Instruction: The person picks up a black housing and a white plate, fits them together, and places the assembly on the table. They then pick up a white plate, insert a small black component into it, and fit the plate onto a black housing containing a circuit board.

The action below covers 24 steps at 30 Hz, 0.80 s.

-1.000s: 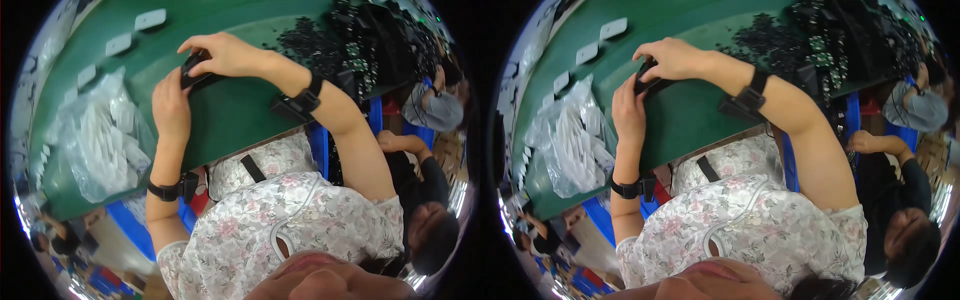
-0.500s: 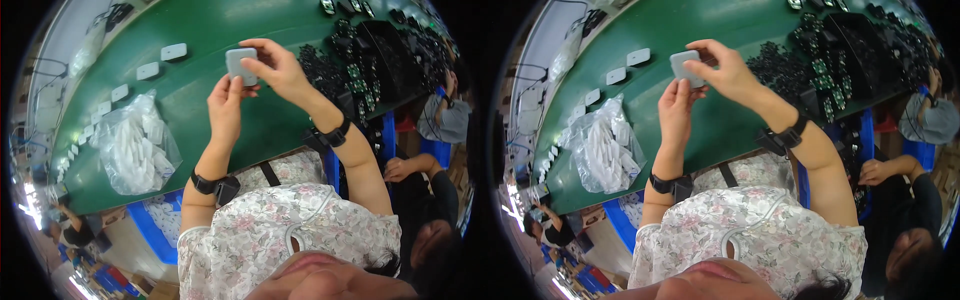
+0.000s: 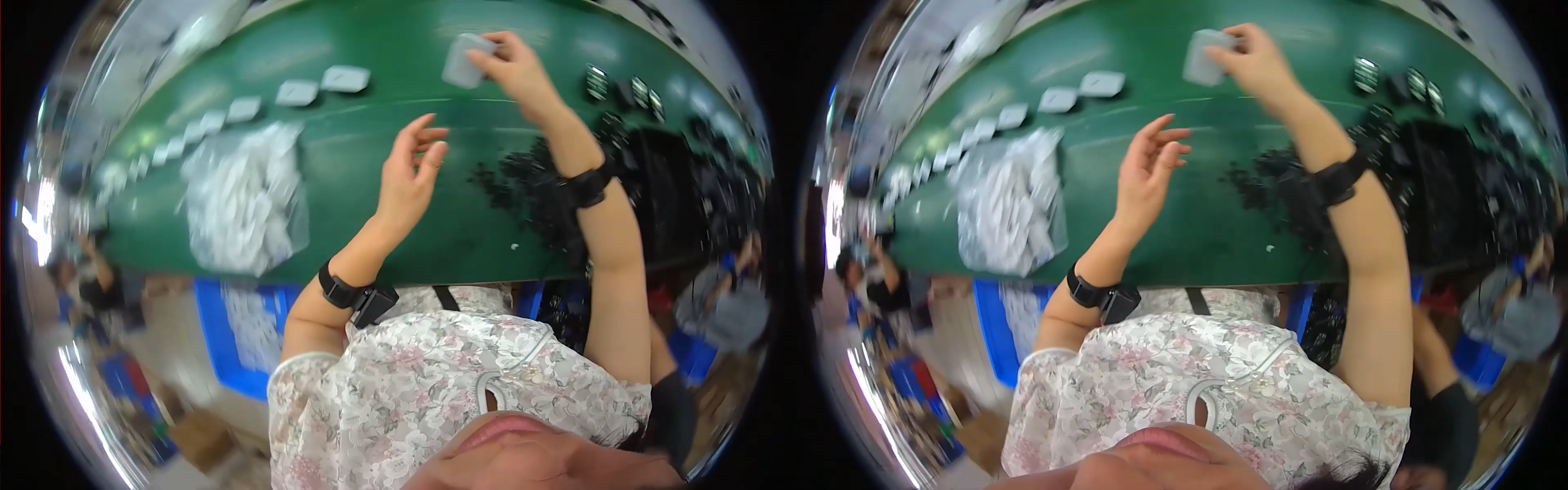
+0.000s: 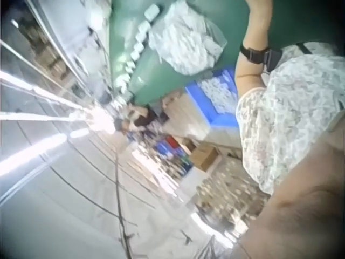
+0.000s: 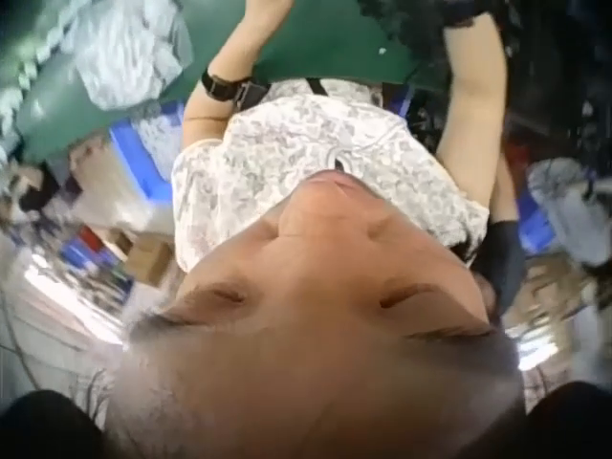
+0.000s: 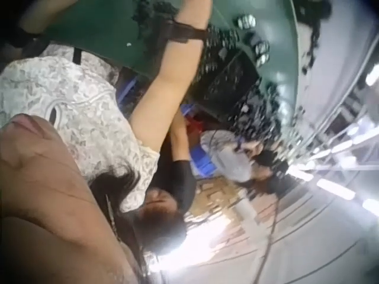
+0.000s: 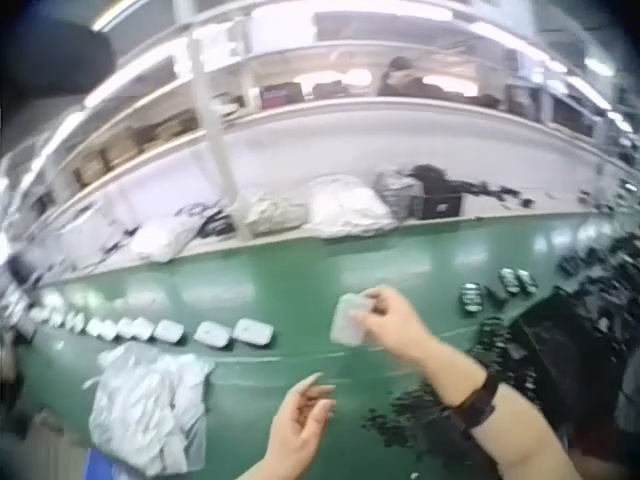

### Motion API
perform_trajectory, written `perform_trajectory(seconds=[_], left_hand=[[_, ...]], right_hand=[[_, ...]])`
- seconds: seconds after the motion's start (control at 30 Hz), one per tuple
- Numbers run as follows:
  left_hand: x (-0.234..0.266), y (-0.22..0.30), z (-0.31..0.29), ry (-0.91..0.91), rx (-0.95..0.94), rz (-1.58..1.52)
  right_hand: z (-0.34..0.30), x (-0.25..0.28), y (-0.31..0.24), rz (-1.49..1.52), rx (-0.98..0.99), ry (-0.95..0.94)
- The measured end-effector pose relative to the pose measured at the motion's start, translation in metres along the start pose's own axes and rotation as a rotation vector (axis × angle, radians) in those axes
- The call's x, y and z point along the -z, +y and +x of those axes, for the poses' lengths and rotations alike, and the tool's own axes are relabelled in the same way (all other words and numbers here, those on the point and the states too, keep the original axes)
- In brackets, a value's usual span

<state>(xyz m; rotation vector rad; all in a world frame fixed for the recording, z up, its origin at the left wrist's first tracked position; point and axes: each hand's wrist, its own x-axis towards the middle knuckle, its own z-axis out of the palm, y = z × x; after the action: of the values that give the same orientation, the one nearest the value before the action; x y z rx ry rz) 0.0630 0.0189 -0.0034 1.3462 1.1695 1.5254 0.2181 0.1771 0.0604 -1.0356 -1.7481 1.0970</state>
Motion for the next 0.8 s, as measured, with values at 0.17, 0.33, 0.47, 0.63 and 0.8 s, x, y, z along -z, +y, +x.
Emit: perform_trajectory(seconds=[0.17,0.33,0.47,0.63,0.8], left_hand=[[0.045,0.007,-0.069,0.181,-0.138,0.341],[0.093,0.001,-0.167,0.550,-0.103,0.527],[0.124,-0.008,-0.240,0.731,-0.010,0.770],[0.190,-0.034,-0.291,1.050,0.330,0.873],[0.267,-0.072,-0.360,1.258,0.640,0.982]], right_hand=[[0.070,0.051,0.058,-0.631,0.259,-0.119],[0.113,0.093,0.093,-0.467,0.095,-0.455],[0.121,0.105,0.095,-0.472,-0.033,-0.500],[0.137,0.142,0.103,-0.488,-0.110,-0.453],[0.127,0.161,0.096,-0.525,-0.179,-0.344]])
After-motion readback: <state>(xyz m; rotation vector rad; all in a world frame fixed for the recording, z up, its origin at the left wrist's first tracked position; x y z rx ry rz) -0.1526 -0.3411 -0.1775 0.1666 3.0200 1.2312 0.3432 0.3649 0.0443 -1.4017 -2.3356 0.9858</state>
